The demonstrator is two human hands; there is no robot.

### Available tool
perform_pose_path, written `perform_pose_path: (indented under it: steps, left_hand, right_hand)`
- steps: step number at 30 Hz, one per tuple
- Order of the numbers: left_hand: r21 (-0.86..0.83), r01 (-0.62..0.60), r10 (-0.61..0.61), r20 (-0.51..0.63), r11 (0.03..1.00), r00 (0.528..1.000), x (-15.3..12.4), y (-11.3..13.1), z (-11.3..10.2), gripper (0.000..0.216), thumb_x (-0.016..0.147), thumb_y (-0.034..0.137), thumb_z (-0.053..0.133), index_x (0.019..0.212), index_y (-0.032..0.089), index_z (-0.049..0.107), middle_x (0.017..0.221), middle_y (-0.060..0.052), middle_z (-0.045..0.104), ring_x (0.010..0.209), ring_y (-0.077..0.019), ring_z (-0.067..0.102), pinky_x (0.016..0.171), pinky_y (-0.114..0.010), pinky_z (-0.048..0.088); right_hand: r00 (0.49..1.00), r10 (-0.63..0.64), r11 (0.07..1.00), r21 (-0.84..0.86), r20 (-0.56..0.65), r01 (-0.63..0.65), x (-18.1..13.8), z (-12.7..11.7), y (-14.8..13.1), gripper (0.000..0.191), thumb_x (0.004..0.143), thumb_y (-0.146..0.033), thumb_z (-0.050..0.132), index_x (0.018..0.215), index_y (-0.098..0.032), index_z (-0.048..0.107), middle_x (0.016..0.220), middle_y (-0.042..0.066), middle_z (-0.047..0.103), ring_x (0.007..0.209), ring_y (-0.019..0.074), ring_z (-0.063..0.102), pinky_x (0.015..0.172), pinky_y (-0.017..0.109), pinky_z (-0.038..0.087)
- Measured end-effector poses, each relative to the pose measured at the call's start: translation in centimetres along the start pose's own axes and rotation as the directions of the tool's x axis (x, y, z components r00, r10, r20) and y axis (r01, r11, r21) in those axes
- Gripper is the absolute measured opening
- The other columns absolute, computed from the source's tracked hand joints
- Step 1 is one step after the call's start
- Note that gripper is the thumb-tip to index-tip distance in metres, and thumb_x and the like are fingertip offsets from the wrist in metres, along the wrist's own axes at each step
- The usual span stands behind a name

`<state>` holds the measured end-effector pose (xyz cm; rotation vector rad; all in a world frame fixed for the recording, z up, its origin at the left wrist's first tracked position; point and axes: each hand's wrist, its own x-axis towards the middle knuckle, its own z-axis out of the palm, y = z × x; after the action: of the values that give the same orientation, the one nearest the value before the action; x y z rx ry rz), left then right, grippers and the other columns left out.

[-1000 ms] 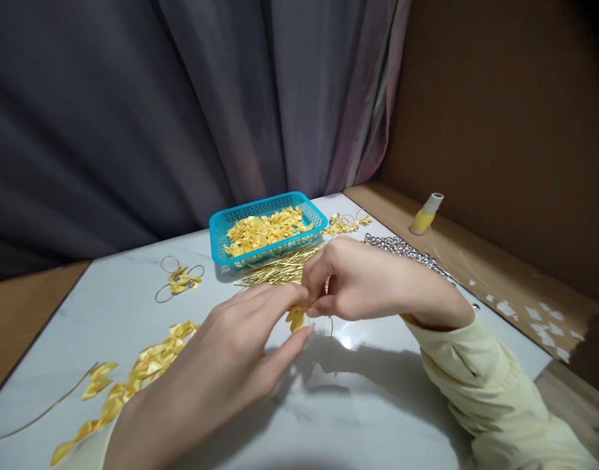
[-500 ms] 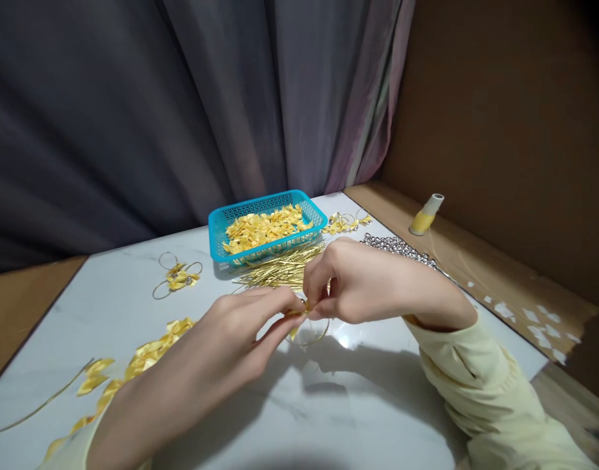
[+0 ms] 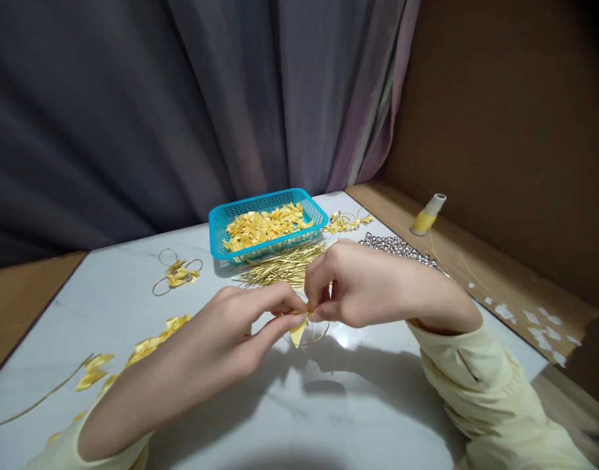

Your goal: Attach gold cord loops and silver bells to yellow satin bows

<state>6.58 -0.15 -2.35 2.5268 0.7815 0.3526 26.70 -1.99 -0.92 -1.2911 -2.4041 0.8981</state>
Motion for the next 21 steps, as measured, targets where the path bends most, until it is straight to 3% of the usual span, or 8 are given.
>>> perform_pose_path:
  steps: [9,16,21]
  left_hand:
    - [-0.166,0.038,-0.044,-0.032,0.985,0.998,0.55,-0.43,0.51,0.007,0.087,0.017,0.057,0.091,0.023,0.058,0.084,0.004,0.072,0.077,-0.0141,0.072,0.059,-0.018,0.047]
    - [-0.161,-0.005,-0.009,-0.085,0.987,0.996,0.30,-0.35,0.47,0.009,0.085,0.015,0.058,0.088,0.024,0.059,0.080,0.007,0.072,0.071,-0.0116,0.071,0.058,-0.017,0.048]
    - [-0.148,0.024,-0.033,-0.064,0.989,0.997,0.14,-0.55,0.65,0.009,0.086,0.016,0.057,0.089,0.024,0.059,0.080,0.007,0.073,0.070,-0.0109,0.070,0.057,-0.017,0.048]
  right_hand:
    - [1.000,-0.005,0.999,-0.049,0.009,0.005,-0.07,-0.06,-0.04,0.016,0.070,-0.001,0.061,0.070,-0.013,0.070,0.069,0.003,0.066,0.057,0.0084,0.054,0.053,0.021,0.032]
    - [0.997,-0.022,0.997,-0.074,-0.068,0.016,-0.17,0.20,0.27,0.010,0.071,-0.007,0.059,0.077,-0.015,0.059,0.070,0.000,0.066,0.060,0.0098,0.057,0.051,0.019,0.036]
    - [0.999,-0.028,0.999,-0.036,-0.040,0.027,-0.07,0.31,0.59,0.011,0.075,-0.013,0.059,0.083,-0.017,0.052,0.074,0.001,0.067,0.062,0.0110,0.060,0.051,0.019,0.037]
